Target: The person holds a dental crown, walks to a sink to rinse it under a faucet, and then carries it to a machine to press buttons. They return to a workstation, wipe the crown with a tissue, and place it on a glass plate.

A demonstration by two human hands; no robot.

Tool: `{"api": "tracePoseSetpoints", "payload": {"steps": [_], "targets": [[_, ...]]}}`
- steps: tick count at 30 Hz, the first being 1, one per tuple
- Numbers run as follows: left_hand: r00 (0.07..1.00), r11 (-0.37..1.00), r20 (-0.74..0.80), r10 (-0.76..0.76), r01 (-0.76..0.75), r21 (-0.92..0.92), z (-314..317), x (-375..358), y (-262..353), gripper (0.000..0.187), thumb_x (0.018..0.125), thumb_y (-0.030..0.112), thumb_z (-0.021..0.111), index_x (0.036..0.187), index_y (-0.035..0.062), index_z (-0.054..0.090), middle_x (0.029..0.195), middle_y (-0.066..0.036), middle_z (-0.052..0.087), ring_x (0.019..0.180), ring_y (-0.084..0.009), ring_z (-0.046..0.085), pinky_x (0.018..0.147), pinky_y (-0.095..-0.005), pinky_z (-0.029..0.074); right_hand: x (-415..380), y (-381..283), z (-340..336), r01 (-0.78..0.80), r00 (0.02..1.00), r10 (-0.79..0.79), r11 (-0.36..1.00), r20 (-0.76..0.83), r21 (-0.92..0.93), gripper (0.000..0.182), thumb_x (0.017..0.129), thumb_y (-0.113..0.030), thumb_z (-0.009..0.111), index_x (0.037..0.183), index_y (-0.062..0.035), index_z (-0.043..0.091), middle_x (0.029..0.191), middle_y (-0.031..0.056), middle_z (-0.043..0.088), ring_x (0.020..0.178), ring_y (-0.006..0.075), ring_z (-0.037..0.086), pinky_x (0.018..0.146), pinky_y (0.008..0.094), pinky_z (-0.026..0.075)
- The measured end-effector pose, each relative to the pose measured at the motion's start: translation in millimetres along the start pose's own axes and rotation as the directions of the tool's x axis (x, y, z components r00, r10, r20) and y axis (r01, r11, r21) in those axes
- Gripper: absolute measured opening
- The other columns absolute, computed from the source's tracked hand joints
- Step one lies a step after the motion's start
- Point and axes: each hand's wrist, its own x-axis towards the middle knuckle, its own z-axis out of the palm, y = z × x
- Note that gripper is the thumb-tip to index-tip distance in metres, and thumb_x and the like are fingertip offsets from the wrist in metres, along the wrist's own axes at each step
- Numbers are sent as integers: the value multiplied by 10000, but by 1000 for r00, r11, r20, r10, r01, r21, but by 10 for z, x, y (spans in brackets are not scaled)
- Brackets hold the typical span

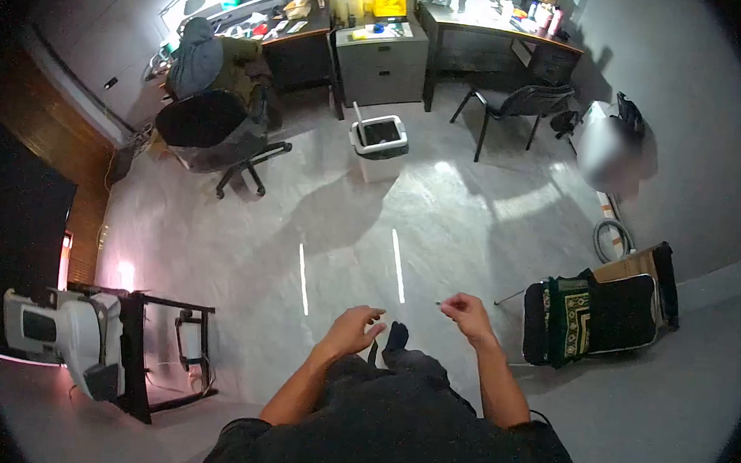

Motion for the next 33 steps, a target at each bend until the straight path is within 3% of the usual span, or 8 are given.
{"api": "tracePoseSetpoints", "payload": {"steps": [4, 10, 16, 17, 20, 24, 26, 33], "targets": [[971, 926, -179, -159, 84, -369, -289, 453, 78, 321, 873, 181, 701, 1132, -5, 668, 928, -130, 718, 845, -201, 686, 782, -325, 536, 583, -689, 323, 140, 946, -101, 984, 308, -107, 140, 801, -120, 765, 827, -10, 681, 767, 47, 672, 707, 107, 597, 642, 271, 480], [904, 693, -182, -386, 155, -704, -742, 843, -259, 336, 923, 235, 658, 1128, -30, 673, 918, -94, 715, 866, -153, 664, 786, -278, 522, 1178, -1282, 1188, 275, 911, -201, 947, 361, -168, 151, 813, -133, 765, 809, -14, 671, 771, 46, 679, 717, 97, 599, 620, 274, 473], [861, -67, -116, -496, -171, -983, -1154, 948, -1169, 342, 910, 202, 671, 1183, -2, 634, 1119, -81, 662, 1044, -166, 601, 883, -319, 470, 1796, -1649, 2380, 697, 717, -646, 673, 261, -249, 147, 761, -68, 758, 769, -4, 626, 740, 100, 594, 644, 218, 590, 590, 313, 469], [862, -189, -108, -495, -229, -955, -1365, 944, -1165, 296, 922, 170, 654, 1151, -13, 613, 1009, -58, 654, 922, -150, 612, 825, -281, 477, 1905, -1762, 2561, 764, 645, -700, 584, 306, -275, 154, 759, -58, 749, 768, -3, 605, 757, 113, 583, 665, 233, 589, 592, 321, 473], [827, -140, -227, -514, -342, -929, -1848, 909, -1631, 285, 923, 194, 657, 1130, 1, 623, 1005, -51, 656, 905, -141, 618, 825, -275, 480, 2292, -1976, 3193, 827, 560, -690, 492, 459, -271, 151, 763, -58, 748, 828, -14, 618, 794, 101, 592, 715, 211, 584, 608, 305, 484], [604, 98, -343, -719, -400, -911, -2709, 832, -2258, 272, 949, 254, 627, 1106, 32, 633, 1043, -58, 672, 903, -126, 621, 834, -277, 492, 2862, -2182, 4057, 492, 754, -380, 867, 536, -78, 283, 799, -86, 749, 1044, -21, 625, 970, 95, 631, 766, 155, 588, 646, 284, 492], [555, 206, -408, -725, -391, -897, -3204, 668, -2625, 260, 958, 278, 612, 1083, 52, 637, 1066, -57, 677, 913, -120, 617, 832, -273, 488, 3279, -2221, 4373, 407, 757, -210, 892, 618, -196, 292, 815, -125, 733, 1064, -20, 623, 969, 97, 629, 767, 162, 595, 663, 292, 496], [308, 374, -506, -806, -398, -838, -4454, 146, -3609, 238, 951, 266, 621, 1051, 50, 636, 1010, -51, 698, 817, -89, 587, 701, -226, 438, 4321, -1853, 5543, 567, 285, 384, 672, 879, -477, 387, 910, -273, 652, 1201, -20, 614, 942, 124, 671, 872, 195, 632, 790, 325, 501]]}}
